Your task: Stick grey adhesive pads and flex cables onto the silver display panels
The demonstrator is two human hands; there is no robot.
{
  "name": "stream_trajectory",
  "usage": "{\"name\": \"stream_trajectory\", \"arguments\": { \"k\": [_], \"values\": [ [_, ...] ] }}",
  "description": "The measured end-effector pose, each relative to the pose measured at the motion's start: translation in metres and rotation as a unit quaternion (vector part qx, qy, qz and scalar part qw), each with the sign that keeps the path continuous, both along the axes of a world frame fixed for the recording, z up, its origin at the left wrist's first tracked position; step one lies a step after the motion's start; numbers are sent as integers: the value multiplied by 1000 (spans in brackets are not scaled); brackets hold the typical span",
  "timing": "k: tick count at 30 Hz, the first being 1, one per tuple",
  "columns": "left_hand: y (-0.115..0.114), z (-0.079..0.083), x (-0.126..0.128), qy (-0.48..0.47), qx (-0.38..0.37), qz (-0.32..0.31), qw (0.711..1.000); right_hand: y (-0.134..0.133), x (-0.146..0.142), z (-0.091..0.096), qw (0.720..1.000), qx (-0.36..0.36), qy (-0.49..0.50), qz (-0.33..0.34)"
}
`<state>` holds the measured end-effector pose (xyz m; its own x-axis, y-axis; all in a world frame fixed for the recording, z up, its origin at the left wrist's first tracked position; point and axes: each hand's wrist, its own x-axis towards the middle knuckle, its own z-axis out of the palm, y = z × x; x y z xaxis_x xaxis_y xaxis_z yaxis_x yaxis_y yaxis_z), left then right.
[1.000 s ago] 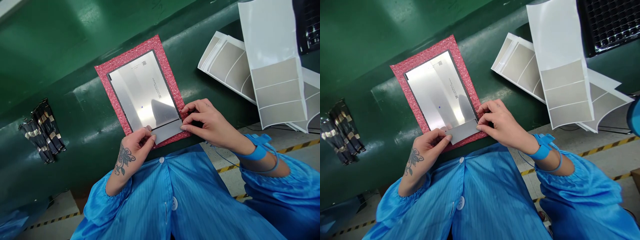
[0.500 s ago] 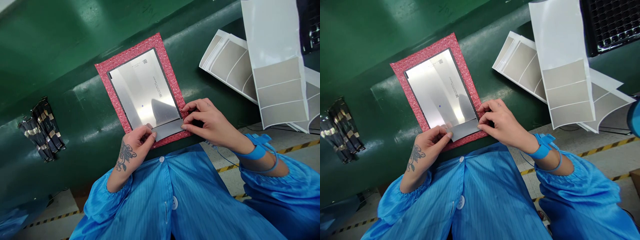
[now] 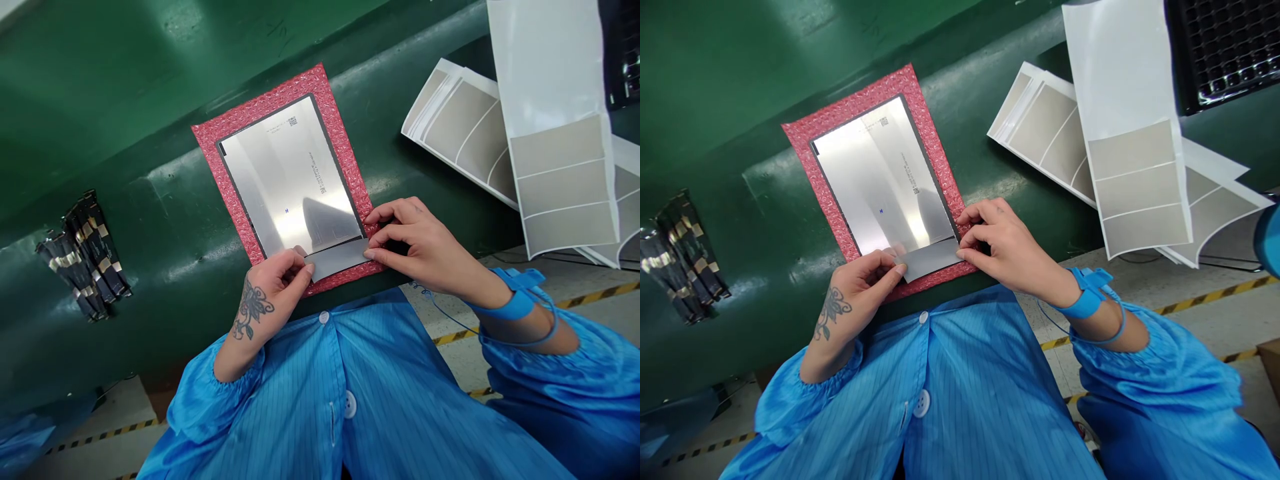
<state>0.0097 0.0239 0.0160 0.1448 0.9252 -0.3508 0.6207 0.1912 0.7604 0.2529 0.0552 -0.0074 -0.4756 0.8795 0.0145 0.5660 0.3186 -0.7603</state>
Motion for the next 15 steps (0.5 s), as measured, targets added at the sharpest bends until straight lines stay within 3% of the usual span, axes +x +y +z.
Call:
{"name": "stream_trajectory", "arguments": {
  "k": [15],
  "values": [
    [0, 1, 1, -2, -3, 1, 1000, -1, 0, -1, 1000, 6, -4, -4]
  ]
}}
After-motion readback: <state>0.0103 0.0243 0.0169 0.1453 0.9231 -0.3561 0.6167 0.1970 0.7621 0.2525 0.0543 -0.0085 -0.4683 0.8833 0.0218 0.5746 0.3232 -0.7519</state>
